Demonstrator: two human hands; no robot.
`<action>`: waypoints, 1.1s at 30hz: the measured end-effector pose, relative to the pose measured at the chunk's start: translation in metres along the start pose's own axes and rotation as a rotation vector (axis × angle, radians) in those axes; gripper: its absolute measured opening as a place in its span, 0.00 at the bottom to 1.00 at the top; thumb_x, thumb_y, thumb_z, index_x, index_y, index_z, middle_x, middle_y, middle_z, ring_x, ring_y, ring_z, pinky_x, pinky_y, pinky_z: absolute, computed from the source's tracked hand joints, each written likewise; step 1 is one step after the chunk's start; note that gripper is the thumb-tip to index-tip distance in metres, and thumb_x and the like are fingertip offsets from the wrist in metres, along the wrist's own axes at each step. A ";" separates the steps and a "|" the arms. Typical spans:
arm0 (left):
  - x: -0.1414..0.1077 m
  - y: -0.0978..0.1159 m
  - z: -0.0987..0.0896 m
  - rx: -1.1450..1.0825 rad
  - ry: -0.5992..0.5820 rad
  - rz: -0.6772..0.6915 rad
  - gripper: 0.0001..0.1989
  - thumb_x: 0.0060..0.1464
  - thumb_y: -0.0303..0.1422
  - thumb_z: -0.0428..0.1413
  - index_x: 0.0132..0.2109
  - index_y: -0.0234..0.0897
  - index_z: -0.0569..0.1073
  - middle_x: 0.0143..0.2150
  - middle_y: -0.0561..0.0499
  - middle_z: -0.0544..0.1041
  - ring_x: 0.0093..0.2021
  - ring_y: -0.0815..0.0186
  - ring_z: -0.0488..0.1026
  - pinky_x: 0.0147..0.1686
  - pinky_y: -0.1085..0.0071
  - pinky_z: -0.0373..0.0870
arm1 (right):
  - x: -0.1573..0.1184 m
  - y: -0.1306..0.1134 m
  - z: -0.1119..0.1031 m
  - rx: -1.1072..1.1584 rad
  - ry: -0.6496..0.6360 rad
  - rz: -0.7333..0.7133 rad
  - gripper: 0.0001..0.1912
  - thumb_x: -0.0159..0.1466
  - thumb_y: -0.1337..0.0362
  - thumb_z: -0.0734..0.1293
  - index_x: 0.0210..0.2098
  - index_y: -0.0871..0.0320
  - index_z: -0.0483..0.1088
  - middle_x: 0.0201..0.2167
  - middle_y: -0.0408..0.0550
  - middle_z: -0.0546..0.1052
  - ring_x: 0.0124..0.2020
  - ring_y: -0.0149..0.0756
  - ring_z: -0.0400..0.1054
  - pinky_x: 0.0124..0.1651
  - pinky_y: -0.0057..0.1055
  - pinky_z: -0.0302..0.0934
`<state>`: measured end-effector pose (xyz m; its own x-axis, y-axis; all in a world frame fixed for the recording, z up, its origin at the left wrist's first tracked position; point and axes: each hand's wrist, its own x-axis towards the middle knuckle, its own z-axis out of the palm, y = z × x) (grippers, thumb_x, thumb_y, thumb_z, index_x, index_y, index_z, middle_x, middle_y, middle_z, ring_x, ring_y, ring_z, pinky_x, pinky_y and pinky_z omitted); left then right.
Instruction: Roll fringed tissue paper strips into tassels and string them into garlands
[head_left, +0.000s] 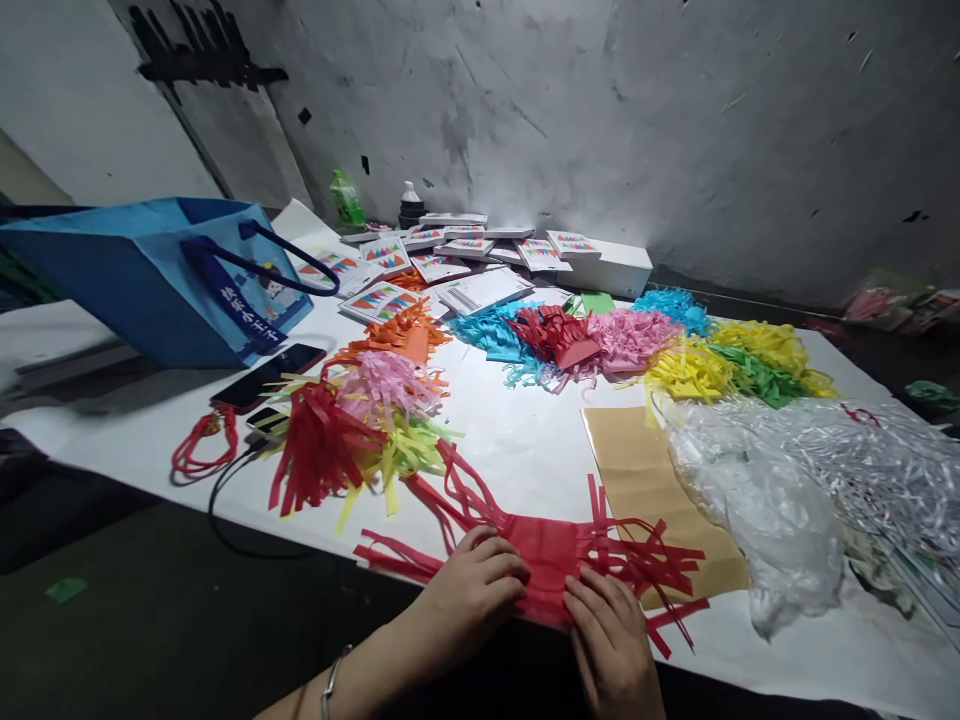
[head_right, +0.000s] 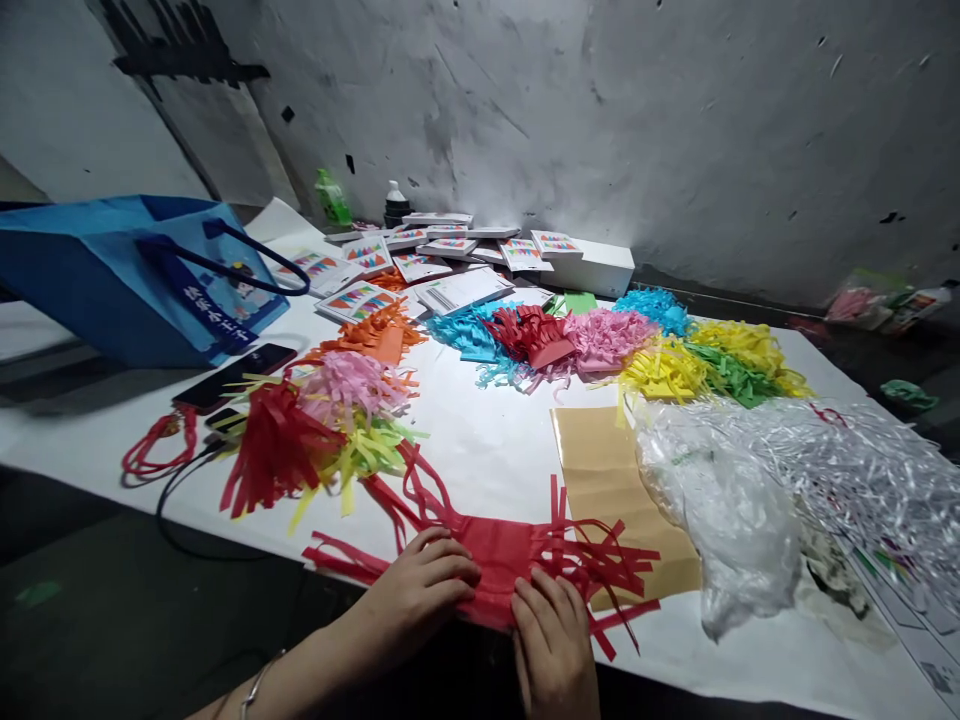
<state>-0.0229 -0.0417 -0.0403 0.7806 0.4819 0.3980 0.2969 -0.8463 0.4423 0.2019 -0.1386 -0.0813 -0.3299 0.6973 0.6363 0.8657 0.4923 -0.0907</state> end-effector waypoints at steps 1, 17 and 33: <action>0.001 -0.001 -0.005 -0.046 -0.018 -0.021 0.10 0.67 0.27 0.49 0.42 0.40 0.74 0.42 0.49 0.82 0.44 0.60 0.74 0.53 0.59 0.62 | 0.002 0.000 -0.002 0.011 0.002 0.039 0.17 0.65 0.75 0.62 0.51 0.59 0.71 0.48 0.49 0.81 0.53 0.45 0.73 0.54 0.46 0.64; 0.035 -0.015 -0.001 0.324 -0.054 -0.559 0.07 0.63 0.28 0.53 0.36 0.34 0.73 0.34 0.44 0.79 0.37 0.53 0.75 0.42 0.57 0.60 | 0.071 0.001 0.022 -0.196 0.003 0.539 0.11 0.71 0.67 0.59 0.42 0.59 0.73 0.39 0.55 0.79 0.43 0.51 0.70 0.56 0.59 0.48; 0.012 -0.016 -0.001 0.222 0.020 0.023 0.16 0.56 0.47 0.63 0.42 0.41 0.73 0.41 0.50 0.79 0.45 0.57 0.71 0.58 0.52 0.51 | 0.034 -0.019 0.010 0.029 0.083 0.099 0.18 0.71 0.55 0.63 0.49 0.63 0.75 0.47 0.52 0.81 0.49 0.42 0.75 0.68 0.42 0.46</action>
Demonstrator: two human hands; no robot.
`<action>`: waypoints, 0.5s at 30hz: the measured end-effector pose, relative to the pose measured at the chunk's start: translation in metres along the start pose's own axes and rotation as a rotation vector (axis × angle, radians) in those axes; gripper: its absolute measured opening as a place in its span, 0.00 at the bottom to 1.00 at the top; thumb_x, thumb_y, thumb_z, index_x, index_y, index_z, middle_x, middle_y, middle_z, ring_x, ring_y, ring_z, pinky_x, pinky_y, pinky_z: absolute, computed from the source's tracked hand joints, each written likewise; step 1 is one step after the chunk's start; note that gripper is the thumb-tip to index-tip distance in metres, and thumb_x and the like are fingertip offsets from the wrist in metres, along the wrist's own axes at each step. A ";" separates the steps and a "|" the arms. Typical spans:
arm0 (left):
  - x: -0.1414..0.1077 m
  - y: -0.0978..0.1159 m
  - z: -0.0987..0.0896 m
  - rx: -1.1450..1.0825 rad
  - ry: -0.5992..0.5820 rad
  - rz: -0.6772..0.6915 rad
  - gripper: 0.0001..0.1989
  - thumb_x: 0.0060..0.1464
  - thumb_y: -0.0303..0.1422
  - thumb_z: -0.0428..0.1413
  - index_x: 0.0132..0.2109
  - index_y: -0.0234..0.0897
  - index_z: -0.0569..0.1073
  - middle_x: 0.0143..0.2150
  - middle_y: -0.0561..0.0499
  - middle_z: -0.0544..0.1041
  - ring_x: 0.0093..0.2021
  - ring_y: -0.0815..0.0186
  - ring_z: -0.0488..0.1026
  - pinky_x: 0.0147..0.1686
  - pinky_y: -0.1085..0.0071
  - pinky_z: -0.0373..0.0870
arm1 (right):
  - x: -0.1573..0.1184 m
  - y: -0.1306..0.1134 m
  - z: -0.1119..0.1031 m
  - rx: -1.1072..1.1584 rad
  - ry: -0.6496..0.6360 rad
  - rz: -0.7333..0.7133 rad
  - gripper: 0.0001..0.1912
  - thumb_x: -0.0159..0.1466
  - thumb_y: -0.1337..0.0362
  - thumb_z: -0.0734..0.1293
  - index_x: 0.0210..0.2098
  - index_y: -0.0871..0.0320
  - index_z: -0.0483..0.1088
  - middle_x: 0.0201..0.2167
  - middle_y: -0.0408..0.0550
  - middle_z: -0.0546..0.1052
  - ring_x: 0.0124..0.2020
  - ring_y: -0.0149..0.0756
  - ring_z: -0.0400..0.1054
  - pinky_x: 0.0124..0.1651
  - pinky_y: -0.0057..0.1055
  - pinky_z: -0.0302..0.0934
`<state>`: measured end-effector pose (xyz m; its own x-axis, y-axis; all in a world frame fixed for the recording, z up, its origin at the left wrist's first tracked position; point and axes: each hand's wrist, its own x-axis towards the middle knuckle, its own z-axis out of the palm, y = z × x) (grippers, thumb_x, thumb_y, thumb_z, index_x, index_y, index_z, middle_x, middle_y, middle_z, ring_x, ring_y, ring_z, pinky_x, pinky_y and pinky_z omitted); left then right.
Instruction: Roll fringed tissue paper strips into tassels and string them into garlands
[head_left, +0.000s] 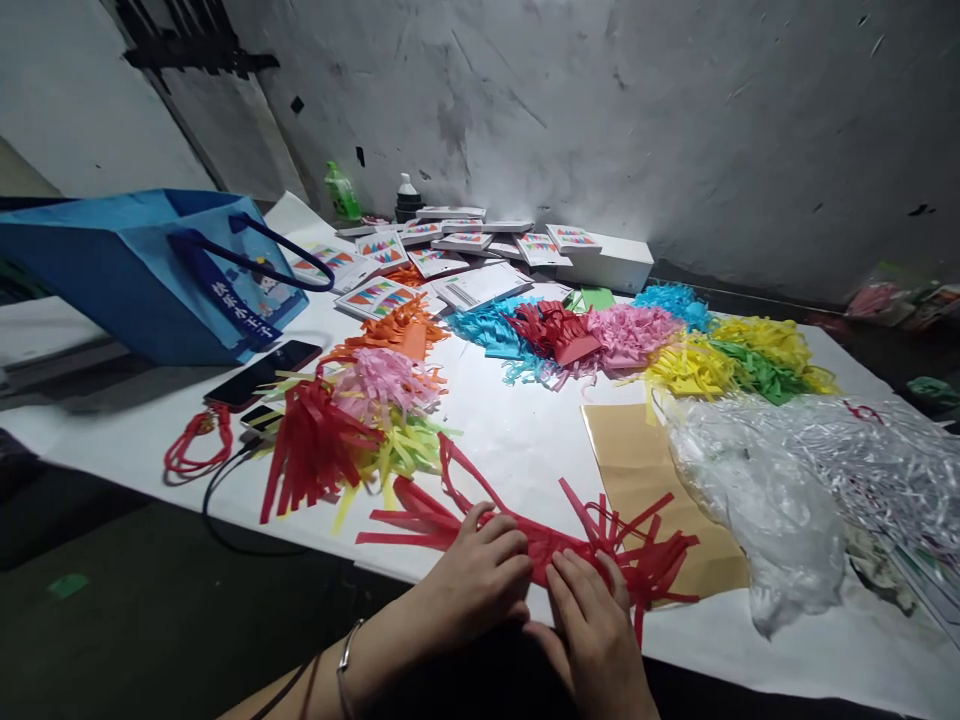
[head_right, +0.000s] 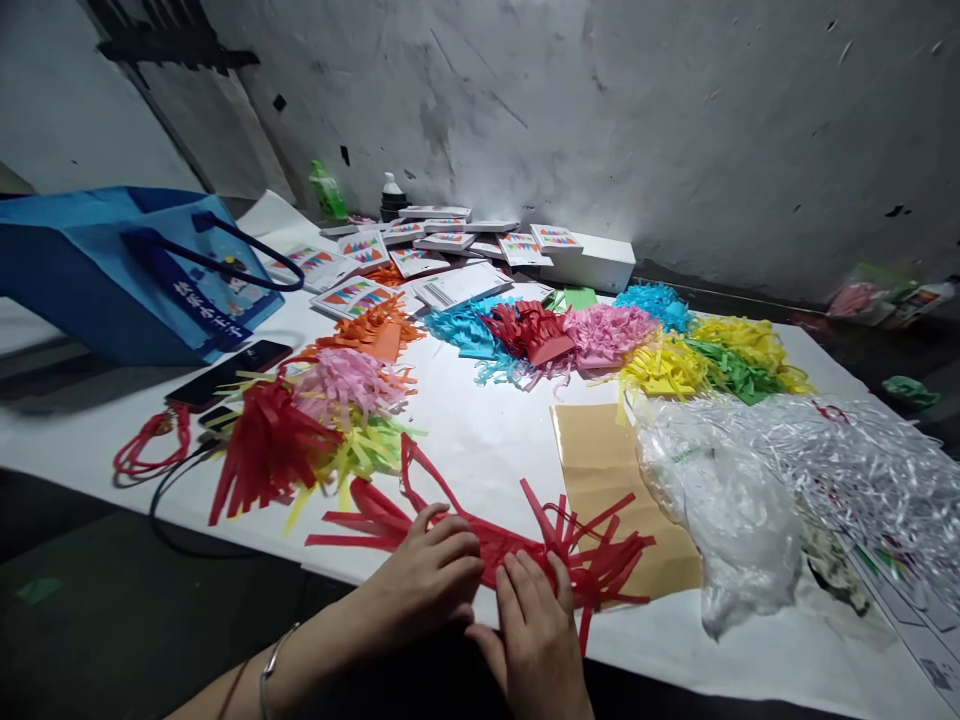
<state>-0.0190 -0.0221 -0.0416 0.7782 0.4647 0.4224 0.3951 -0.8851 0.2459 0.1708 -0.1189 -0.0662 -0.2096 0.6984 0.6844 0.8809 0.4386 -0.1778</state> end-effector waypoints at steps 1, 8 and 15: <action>-0.006 0.001 0.002 -0.011 -0.006 0.039 0.18 0.56 0.50 0.62 0.41 0.40 0.73 0.39 0.51 0.78 0.43 0.58 0.71 0.59 0.52 0.50 | -0.004 -0.001 0.000 0.031 0.034 -0.010 0.17 0.71 0.56 0.64 0.48 0.62 0.75 0.45 0.52 0.82 0.48 0.42 0.76 0.68 0.43 0.46; -0.030 0.014 0.000 -0.043 -0.019 0.030 0.08 0.67 0.26 0.50 0.40 0.40 0.72 0.36 0.54 0.76 0.38 0.63 0.69 0.59 0.55 0.49 | -0.025 0.004 -0.013 0.102 0.008 -0.126 0.17 0.72 0.74 0.56 0.48 0.61 0.75 0.41 0.48 0.83 0.46 0.35 0.76 0.65 0.40 0.50; -0.018 0.017 -0.013 -0.062 -0.131 -0.254 0.10 0.66 0.26 0.48 0.36 0.38 0.71 0.38 0.49 0.75 0.39 0.60 0.69 0.49 0.56 0.59 | -0.025 -0.005 -0.005 0.041 0.033 0.268 0.10 0.71 0.68 0.60 0.38 0.55 0.72 0.36 0.46 0.78 0.41 0.39 0.72 0.56 0.46 0.52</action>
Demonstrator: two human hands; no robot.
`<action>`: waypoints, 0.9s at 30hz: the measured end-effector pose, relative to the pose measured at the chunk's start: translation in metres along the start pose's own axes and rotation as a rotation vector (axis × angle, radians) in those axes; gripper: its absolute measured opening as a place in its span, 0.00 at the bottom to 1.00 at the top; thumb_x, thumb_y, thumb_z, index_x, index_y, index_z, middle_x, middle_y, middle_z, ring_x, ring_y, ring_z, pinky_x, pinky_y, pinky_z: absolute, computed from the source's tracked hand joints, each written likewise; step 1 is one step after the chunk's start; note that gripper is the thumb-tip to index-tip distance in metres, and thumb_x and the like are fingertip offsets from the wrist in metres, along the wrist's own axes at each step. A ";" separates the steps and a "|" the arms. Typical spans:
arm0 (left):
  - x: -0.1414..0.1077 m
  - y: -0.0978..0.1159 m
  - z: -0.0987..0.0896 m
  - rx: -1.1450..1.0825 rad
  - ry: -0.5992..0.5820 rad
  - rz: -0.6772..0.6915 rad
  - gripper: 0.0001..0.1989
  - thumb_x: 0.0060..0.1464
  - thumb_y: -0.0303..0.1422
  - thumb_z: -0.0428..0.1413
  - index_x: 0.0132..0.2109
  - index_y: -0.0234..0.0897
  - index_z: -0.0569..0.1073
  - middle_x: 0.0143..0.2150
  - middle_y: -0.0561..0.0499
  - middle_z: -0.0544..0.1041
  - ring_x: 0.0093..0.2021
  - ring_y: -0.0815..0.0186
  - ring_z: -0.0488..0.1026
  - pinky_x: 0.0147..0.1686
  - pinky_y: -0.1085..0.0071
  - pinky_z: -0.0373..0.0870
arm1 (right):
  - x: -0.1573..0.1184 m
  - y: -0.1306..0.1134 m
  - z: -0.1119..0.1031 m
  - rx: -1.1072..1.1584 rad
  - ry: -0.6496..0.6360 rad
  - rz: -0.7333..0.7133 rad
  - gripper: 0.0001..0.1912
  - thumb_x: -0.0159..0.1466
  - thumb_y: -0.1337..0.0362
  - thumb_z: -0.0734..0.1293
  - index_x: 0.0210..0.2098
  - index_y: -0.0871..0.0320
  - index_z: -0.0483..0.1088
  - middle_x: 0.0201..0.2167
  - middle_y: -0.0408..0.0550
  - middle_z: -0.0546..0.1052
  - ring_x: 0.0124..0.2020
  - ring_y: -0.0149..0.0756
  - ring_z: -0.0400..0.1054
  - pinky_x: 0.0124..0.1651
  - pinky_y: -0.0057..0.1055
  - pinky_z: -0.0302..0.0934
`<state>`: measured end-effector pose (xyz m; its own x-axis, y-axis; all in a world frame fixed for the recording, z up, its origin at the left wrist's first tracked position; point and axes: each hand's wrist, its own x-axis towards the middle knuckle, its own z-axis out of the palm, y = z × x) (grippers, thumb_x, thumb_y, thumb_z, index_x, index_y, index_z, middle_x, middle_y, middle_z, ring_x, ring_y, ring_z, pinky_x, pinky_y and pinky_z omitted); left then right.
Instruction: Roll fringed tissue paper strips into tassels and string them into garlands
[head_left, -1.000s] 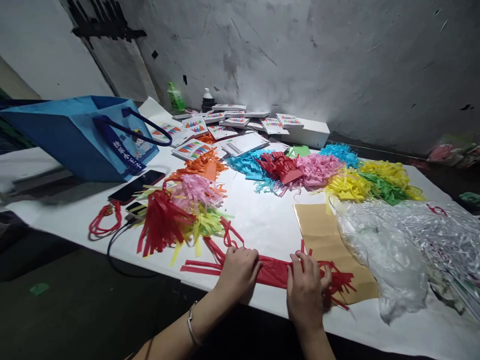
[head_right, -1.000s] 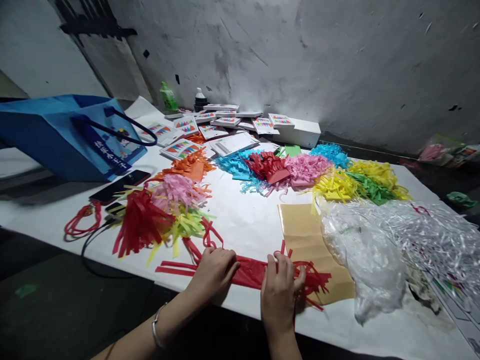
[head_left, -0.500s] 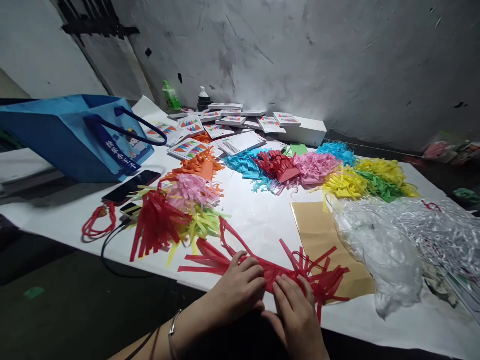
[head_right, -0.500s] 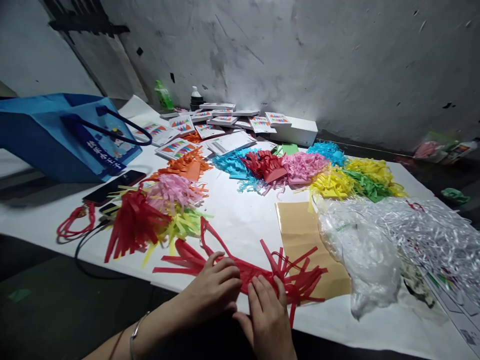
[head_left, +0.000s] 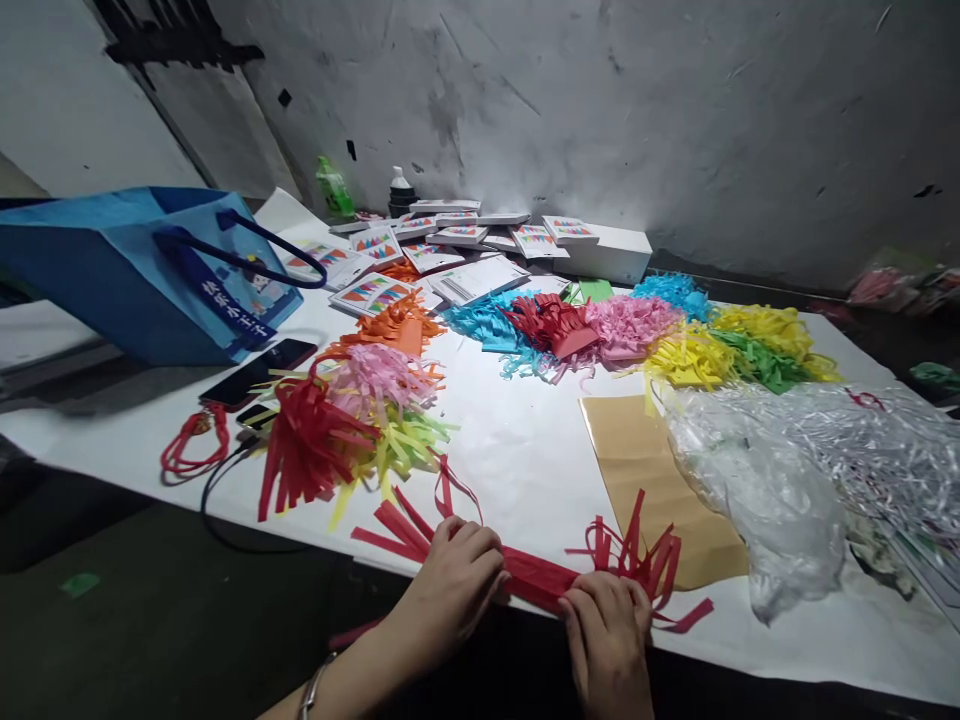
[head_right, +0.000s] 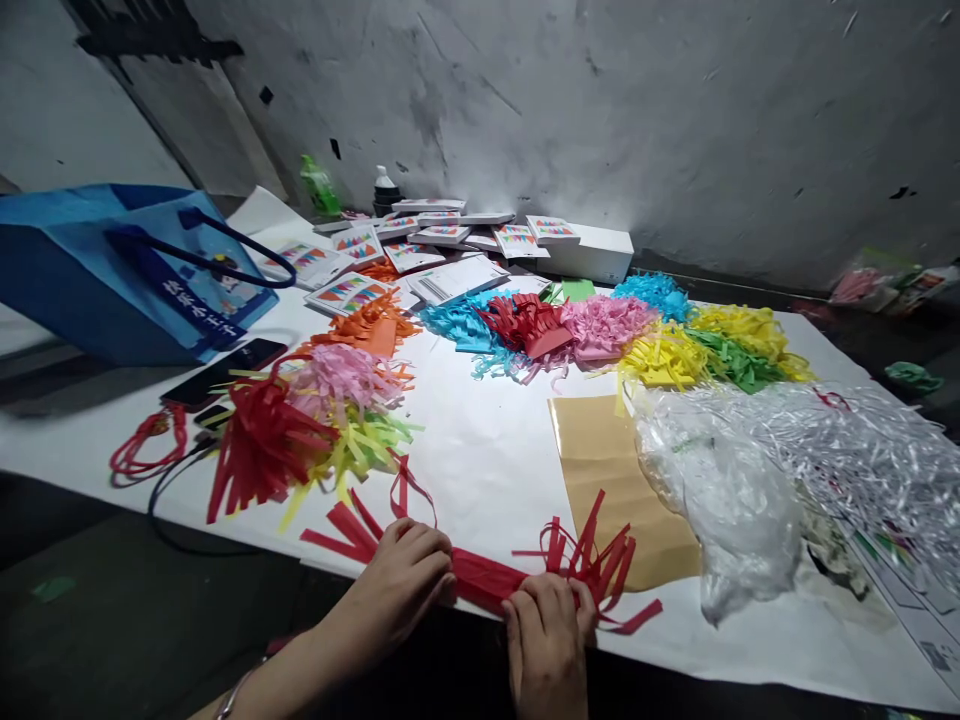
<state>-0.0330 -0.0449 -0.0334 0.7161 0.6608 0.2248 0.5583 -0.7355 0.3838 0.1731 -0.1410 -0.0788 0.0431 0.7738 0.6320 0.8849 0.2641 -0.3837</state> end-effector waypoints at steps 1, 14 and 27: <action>0.004 0.001 -0.002 0.024 -0.039 -0.042 0.10 0.66 0.27 0.48 0.36 0.37 0.71 0.38 0.48 0.74 0.39 0.59 0.69 0.49 0.55 0.60 | 0.003 -0.003 0.002 -0.036 0.018 0.053 0.11 0.72 0.67 0.59 0.36 0.55 0.71 0.35 0.47 0.77 0.41 0.40 0.71 0.55 0.47 0.52; 0.021 -0.023 -0.028 0.058 -0.135 -0.076 0.05 0.53 0.26 0.55 0.31 0.37 0.72 0.41 0.48 0.74 0.45 0.56 0.68 0.47 0.56 0.63 | 0.011 -0.008 0.008 -0.032 0.077 -0.018 0.14 0.71 0.68 0.57 0.41 0.52 0.74 0.39 0.45 0.80 0.46 0.42 0.72 0.66 0.50 0.45; 0.007 -0.009 -0.012 0.075 0.043 0.215 0.13 0.54 0.38 0.64 0.45 0.42 0.72 0.47 0.50 0.76 0.50 0.55 0.68 0.59 0.52 0.54 | 0.014 -0.008 -0.004 -0.006 0.059 -0.124 0.09 0.69 0.59 0.65 0.41 0.57 0.75 0.39 0.47 0.82 0.46 0.43 0.74 0.69 0.51 0.40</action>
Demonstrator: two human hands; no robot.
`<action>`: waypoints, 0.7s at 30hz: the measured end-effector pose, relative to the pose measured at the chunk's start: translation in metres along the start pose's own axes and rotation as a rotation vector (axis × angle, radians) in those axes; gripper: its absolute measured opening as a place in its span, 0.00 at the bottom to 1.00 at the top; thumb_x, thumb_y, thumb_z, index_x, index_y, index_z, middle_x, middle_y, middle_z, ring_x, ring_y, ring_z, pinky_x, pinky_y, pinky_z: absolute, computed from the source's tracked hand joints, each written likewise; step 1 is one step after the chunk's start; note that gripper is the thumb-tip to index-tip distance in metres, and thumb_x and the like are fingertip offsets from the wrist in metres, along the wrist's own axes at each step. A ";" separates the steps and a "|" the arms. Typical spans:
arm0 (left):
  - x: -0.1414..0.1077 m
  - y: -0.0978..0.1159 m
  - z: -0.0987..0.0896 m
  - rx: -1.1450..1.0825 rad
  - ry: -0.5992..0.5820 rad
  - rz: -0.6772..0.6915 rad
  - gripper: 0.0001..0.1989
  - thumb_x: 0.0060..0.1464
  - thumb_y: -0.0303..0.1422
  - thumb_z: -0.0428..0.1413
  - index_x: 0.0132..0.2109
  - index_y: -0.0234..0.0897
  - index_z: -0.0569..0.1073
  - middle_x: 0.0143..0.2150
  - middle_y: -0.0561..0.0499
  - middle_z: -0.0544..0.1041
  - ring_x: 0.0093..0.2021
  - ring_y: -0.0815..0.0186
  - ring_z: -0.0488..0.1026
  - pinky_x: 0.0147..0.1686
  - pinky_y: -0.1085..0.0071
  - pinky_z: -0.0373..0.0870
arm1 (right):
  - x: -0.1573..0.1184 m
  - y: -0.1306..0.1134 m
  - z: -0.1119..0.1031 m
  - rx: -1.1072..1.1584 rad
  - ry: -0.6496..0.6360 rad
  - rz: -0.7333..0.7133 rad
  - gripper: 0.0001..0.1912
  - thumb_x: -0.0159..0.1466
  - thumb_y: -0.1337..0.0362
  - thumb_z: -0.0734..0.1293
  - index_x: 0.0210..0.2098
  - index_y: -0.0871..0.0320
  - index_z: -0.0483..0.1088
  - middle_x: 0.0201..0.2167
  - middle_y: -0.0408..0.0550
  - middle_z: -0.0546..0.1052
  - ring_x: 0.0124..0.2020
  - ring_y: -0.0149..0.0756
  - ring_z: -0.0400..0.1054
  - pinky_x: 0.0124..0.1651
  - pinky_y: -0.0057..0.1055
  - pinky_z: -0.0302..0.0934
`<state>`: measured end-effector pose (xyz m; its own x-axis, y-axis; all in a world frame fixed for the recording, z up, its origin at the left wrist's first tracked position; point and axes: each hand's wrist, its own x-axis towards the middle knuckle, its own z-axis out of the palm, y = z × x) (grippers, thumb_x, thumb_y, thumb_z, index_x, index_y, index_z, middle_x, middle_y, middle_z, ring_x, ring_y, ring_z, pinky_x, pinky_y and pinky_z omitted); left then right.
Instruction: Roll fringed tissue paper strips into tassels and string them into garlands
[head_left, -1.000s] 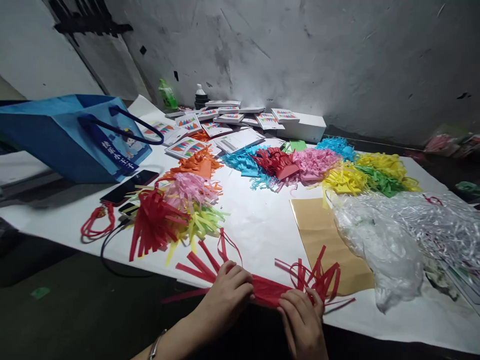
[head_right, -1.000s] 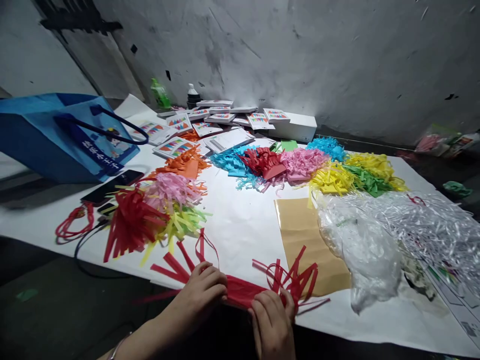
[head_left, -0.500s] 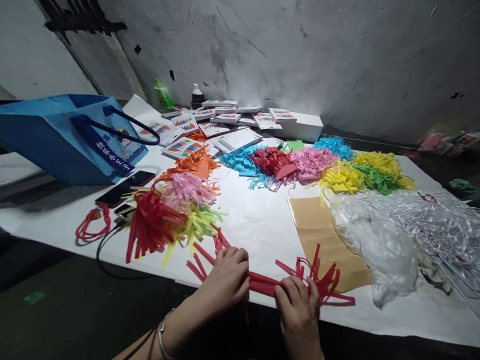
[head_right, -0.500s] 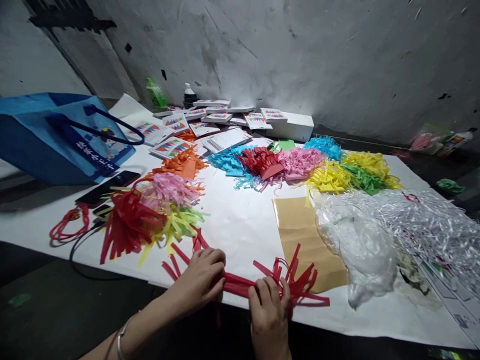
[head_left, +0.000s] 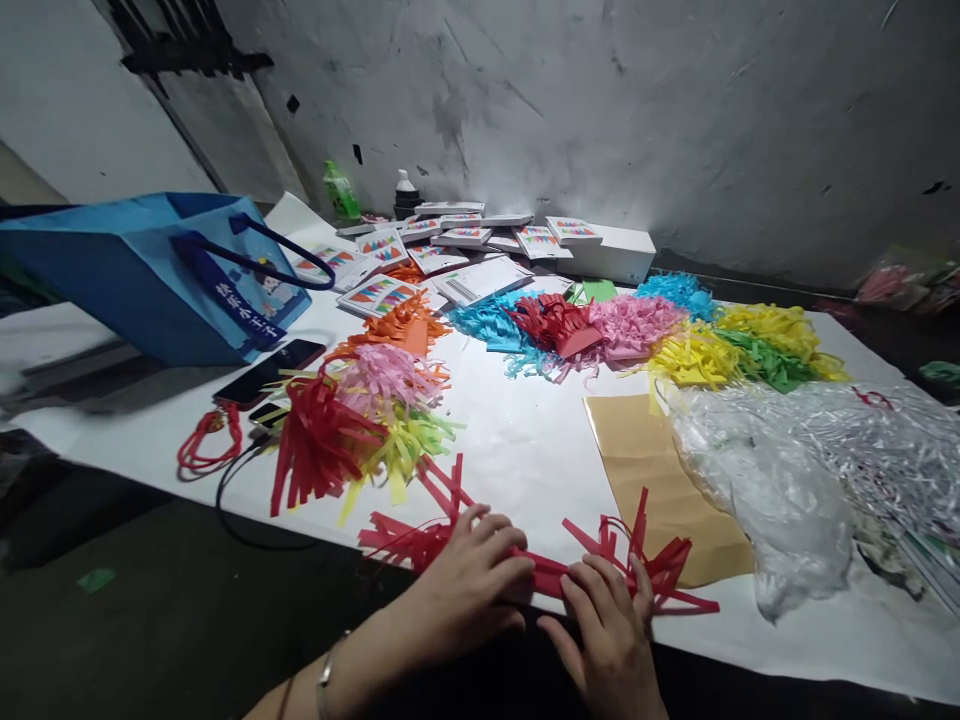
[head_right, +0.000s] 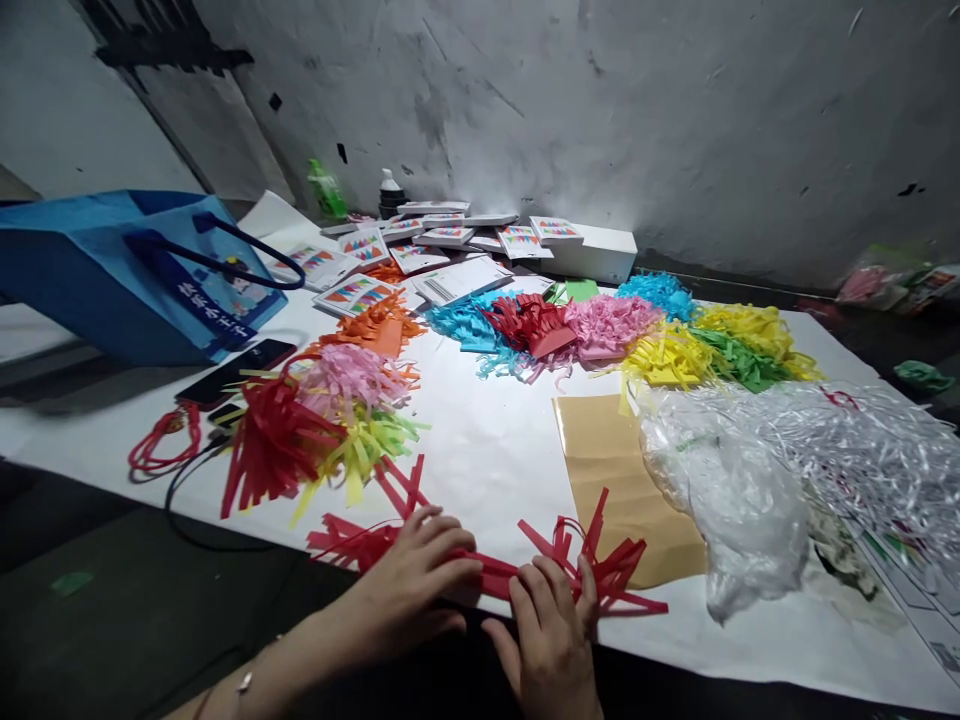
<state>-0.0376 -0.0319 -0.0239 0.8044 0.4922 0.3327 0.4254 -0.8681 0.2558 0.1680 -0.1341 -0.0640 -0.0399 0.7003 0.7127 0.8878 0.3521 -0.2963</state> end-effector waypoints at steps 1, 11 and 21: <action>0.001 0.008 0.010 -0.018 -0.024 0.035 0.12 0.55 0.38 0.65 0.43 0.42 0.72 0.44 0.51 0.76 0.48 0.56 0.69 0.58 0.53 0.54 | -0.002 0.002 -0.001 0.006 0.002 -0.017 0.09 0.70 0.60 0.65 0.41 0.57 0.75 0.39 0.47 0.82 0.46 0.43 0.74 0.69 0.51 0.40; -0.009 0.015 0.014 -0.166 0.072 -0.140 0.09 0.65 0.25 0.50 0.36 0.38 0.71 0.39 0.49 0.75 0.41 0.60 0.68 0.46 0.59 0.60 | -0.017 0.010 -0.010 0.020 -0.120 0.075 0.07 0.69 0.69 0.64 0.40 0.53 0.73 0.40 0.44 0.79 0.47 0.40 0.73 0.66 0.48 0.43; 0.000 0.010 0.027 -0.069 0.085 -0.083 0.08 0.63 0.23 0.52 0.37 0.39 0.72 0.38 0.51 0.76 0.39 0.62 0.69 0.48 0.60 0.57 | -0.009 -0.004 0.004 -0.020 -0.007 0.121 0.15 0.71 0.70 0.56 0.42 0.54 0.73 0.39 0.47 0.78 0.45 0.40 0.72 0.64 0.49 0.47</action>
<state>-0.0222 -0.0423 -0.0464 0.7282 0.5687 0.3825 0.4577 -0.8190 0.3462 0.1627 -0.1392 -0.0722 0.0651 0.7411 0.6682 0.8955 0.2521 -0.3668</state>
